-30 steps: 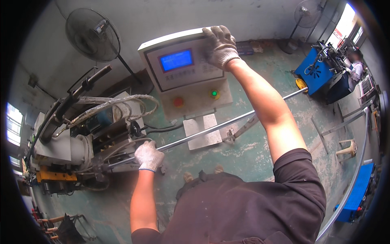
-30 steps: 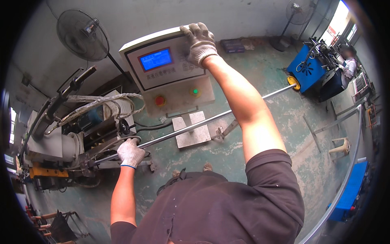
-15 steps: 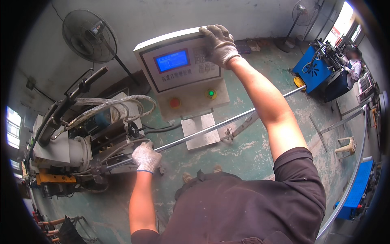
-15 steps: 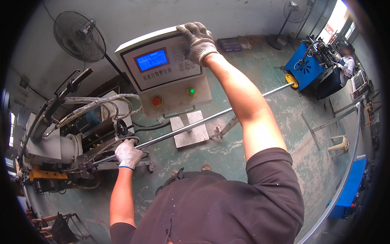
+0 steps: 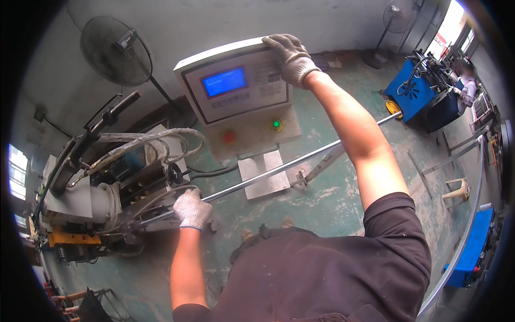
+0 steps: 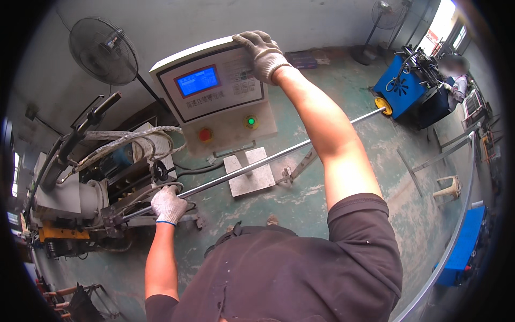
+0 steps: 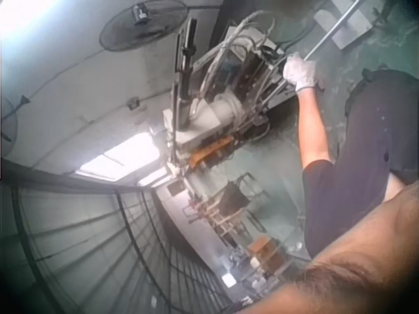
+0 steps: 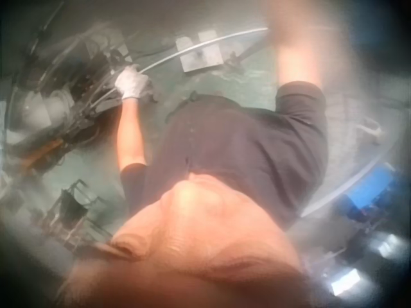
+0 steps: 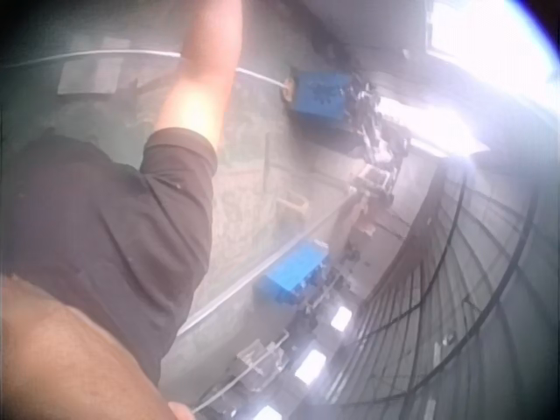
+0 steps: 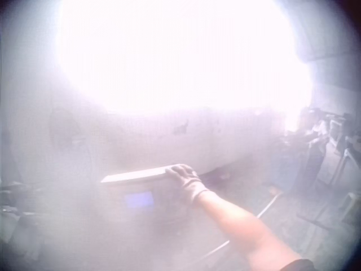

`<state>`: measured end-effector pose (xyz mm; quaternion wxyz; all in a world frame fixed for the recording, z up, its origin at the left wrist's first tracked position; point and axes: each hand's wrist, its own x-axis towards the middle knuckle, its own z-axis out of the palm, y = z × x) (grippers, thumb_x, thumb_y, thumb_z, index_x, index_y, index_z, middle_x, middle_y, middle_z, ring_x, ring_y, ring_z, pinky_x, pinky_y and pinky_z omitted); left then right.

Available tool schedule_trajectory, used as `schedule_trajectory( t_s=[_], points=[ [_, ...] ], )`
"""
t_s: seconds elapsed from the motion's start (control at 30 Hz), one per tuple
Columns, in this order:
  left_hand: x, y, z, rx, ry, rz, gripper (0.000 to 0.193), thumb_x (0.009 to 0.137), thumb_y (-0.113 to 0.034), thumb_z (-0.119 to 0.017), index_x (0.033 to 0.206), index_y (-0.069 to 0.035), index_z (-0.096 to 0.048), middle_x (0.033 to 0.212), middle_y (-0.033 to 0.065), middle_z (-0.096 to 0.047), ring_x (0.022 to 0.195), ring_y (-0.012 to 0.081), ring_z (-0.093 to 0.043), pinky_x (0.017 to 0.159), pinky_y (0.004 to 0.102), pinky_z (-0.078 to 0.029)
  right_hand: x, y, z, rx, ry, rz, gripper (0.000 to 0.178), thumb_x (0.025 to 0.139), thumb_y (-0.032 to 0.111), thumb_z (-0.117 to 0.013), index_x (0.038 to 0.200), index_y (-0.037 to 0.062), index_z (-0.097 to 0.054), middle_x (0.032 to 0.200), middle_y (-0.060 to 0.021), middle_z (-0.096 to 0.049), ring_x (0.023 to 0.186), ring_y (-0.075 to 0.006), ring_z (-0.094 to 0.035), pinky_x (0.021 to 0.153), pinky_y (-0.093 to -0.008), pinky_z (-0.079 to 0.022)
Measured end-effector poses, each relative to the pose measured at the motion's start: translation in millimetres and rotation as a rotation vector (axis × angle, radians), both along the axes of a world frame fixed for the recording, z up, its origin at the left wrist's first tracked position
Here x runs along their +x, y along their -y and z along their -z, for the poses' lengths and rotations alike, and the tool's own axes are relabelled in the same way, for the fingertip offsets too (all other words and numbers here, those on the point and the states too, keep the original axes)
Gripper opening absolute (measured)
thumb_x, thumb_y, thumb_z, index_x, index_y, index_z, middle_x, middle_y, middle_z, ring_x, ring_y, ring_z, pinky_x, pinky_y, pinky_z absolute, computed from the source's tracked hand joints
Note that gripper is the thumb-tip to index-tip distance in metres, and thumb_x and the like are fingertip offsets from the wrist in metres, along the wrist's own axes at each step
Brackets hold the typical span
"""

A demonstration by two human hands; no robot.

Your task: The person bends a long metal rod by hand, measures it on a wooden workbench, and then uses a machine to bend multiple rods. They operate a control panel and handle the rods throughout the process.

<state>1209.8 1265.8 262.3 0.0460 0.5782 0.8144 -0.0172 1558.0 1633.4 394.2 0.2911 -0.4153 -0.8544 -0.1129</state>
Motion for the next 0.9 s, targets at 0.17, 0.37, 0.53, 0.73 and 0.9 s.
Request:
schedule_trajectory(
  t_s=[0.17, 0.37, 0.53, 0.73, 0.9],
  points=[
    [2.3, -2.7, -5.3, -0.045, -0.013, -0.023, 0.029, 0.081, -0.017, -0.071, 0.107, -0.013, -0.083, 0.113, 0.0141, -0.078, 0.111, 0.0353, -0.076, 0.097, 0.0468, -0.059, 0.5, -2.3, 3.2, 0.01, 0.01, -0.012, 0.092, 0.088, 0.015, -0.08, 0.17, 0.0265, -0.04, 0.174, -0.0055, -0.039, 0.164, -0.032, -0.031, 0.135, -0.0473, -0.034],
    [1.2, -0.1, -2.0, -0.027, -0.018, -0.007, 0.024, 0.082, -0.019, -0.071, 0.103, -0.013, -0.081, 0.11, 0.0136, -0.077, 0.11, 0.0345, -0.076, 0.095, 0.0475, -0.059, -10.5, 9.1, 9.9, 0.041, -0.055, 0.034, 0.096, 0.084, 0.011, -0.08, 0.17, 0.025, -0.04, 0.173, -0.0068, -0.04, 0.164, -0.0329, -0.031, 0.134, -0.0491, -0.035],
    [4.5, -0.5, -4.2, -0.003, -0.021, -0.007, 0.026, 0.08, -0.015, -0.071, 0.104, -0.013, -0.082, 0.109, 0.0147, -0.077, 0.107, 0.037, -0.075, 0.094, 0.0485, -0.059, -10.7, 10.7, 8.2, 0.044, -0.065, 0.035, 0.094, 0.082, 0.011, -0.08, 0.167, 0.0266, -0.043, 0.171, -0.0059, -0.043, 0.163, -0.0332, -0.033, 0.133, -0.0498, -0.036],
    [-0.2, 0.2, 1.7, -0.001, -0.022, -0.012, 0.024, 0.081, -0.02, -0.072, 0.103, -0.013, -0.081, 0.109, 0.0135, -0.076, 0.108, 0.0347, -0.076, 0.094, 0.0478, -0.059, -9.9, 1.8, 10.9, 0.07, -0.088, 0.007, 0.092, 0.082, 0.012, -0.082, 0.165, 0.0274, -0.045, 0.169, -0.0048, -0.045, 0.161, -0.0332, -0.036, 0.133, -0.0483, -0.038],
    [0.2, 0.6, 3.0, 0.045, -0.018, -0.001, 0.028, 0.078, -0.015, -0.073, 0.104, -0.014, -0.083, 0.109, 0.0138, -0.077, 0.106, 0.0358, -0.076, 0.093, 0.0475, -0.059, 1.2, -2.4, 0.7, -0.001, -0.059, -0.036, 0.092, 0.083, 0.009, -0.083, 0.165, 0.0274, -0.045, 0.17, -0.0046, -0.045, 0.16, -0.0331, -0.036, 0.133, -0.0458, -0.038]
  ],
)
